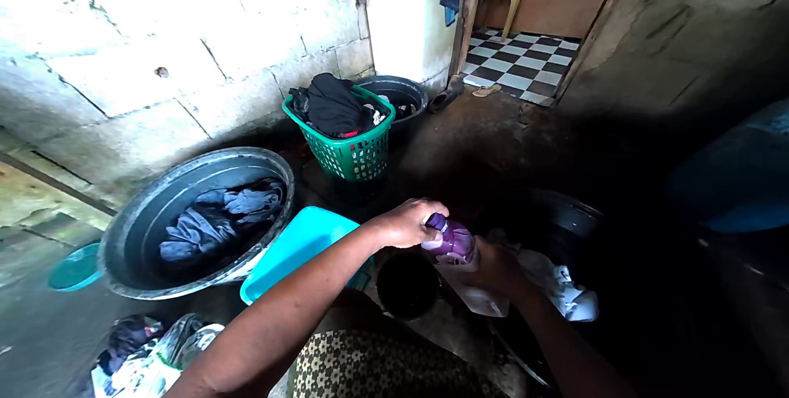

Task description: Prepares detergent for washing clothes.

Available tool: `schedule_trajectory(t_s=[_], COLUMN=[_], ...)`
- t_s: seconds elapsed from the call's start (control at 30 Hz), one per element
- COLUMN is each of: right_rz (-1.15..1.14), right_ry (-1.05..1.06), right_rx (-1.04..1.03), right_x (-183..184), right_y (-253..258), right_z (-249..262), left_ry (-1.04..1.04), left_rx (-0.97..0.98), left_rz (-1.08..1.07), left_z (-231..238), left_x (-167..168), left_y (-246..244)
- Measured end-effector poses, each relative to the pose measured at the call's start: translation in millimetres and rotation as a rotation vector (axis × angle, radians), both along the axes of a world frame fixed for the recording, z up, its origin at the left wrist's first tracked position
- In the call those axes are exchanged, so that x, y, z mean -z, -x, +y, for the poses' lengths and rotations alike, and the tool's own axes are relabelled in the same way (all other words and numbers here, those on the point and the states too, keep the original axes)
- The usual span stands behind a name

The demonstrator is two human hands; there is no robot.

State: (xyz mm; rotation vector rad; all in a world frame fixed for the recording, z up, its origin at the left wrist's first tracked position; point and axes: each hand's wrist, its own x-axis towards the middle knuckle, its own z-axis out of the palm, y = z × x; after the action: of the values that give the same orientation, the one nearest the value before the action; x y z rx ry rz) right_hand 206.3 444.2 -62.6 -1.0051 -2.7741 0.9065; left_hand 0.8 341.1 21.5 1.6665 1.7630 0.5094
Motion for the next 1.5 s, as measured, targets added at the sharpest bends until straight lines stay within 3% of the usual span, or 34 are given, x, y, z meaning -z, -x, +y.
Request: schedule_trajectory(t_s=[0.23, 0.53, 0.6, 0.67, 0.8, 0.9, 1.13, 1.27, 1.4, 1.5], right_rz=[0.033, 0.270, 0.233, 0.085, -0.115, -0.045, 0.046, 0.031, -0.128, -0.164], right_ry=[-0.196, -0.810, -0.772, -0.561, -0.089, 0.029, 0.084, 0.048, -0.028, -0.052], right_rx=[0.040, 0.079, 0.061, 0.054, 0.101, 0.089, -0.039, -0.038, 0.009, 0.019], right_x=[3.9, 47.4, 45.4, 32.4, 5.3, 13.8, 21.0, 15.5, -1.6, -5.3], right_y=[4.1, 12.6, 12.2, 9.8, 6.7, 3.4, -0.6, 1.2, 7.8, 9.9], right_z=[-11.0, -18.5, -18.0, -17.4, -4.3, 5.0, 9.5, 5.9, -8.6, -11.6], left_ry=[0.041, 0.222, 0.253, 0.194, -0.080, -0.157, -0.120, -0.163, 0.031, 0.043], left_rx=[-0.158, -0.633, -0.674, -0.604, -0.149, 0.001, 0.097, -0.016, -0.418, -0.485], left_rz=[-0.024, -0.079, -0.144, -0.175, -0.221, -0.217, -0.099, -0.017, 0.157, 0.080], left_z=[2.1, 14.1, 12.4, 8.1, 0.5, -2.3, -6.1, -9.4, -1.9, -1.1], left_x=[6.1, 32.7, 38.1, 38.1, 40.0, 33.4, 19.0, 19.6, 21.9, 25.6], left_y=[-2.0, -4.0, -2.4, -1.7, 9.2, 16.8, 22.0, 14.5, 1.2, 1.4])
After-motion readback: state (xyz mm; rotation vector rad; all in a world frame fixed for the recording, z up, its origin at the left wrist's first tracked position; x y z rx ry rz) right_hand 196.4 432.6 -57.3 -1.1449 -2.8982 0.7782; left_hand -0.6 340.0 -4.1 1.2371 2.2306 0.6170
